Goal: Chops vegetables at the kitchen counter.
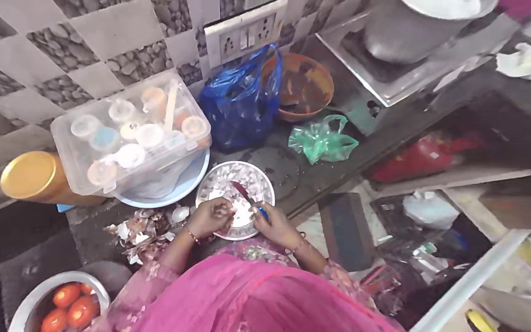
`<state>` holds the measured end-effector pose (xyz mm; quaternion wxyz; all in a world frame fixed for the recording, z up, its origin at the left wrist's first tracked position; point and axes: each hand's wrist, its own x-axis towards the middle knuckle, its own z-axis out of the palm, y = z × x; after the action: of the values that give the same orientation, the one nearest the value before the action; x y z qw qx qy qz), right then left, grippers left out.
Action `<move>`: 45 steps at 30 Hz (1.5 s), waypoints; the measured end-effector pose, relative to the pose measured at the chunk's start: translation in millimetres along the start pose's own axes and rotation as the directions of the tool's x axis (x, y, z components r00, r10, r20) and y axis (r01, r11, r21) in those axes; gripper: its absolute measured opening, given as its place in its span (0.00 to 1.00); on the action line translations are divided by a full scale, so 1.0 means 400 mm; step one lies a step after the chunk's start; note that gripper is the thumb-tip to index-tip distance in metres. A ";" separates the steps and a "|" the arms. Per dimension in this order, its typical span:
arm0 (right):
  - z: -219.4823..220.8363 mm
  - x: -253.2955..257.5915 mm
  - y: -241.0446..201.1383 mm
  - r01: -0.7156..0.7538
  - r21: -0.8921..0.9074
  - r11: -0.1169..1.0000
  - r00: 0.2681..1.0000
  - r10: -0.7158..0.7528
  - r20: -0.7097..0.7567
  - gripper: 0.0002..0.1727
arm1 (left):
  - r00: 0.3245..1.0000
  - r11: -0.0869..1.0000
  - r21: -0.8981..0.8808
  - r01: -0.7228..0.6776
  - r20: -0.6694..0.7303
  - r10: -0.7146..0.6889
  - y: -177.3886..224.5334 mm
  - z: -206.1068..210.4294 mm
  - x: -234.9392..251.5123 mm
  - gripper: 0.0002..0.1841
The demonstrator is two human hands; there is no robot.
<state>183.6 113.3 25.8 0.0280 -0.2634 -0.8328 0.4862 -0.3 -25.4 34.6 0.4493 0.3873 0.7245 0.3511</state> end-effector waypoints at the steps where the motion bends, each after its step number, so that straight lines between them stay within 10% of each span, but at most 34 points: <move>1: 0.001 0.009 -0.005 0.000 0.046 0.999 0.999 -0.002 0.049 0.20 | 0.999 0.991 -0.132 -0.039 -0.025 0.036 0.000 0.002 -0.008 0.13; 11: 0.015 0.116 -0.066 -0.001 0.103 0.995 0.985 -0.017 0.173 0.20 | 0.948 0.837 -0.457 -0.302 -0.241 0.210 -0.041 0.012 0.020 0.14; 45: 0.036 0.180 -0.039 0.002 0.039 0.999 0.979 -0.010 0.204 0.20 | 0.972 0.801 -0.582 -0.140 -0.234 0.000 -0.028 0.010 0.065 0.13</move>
<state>110.7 129.3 15.9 -0.0509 -0.2091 -0.8224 0.5266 -7.1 -7.2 13.7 0.4506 0.2118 0.6086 0.6178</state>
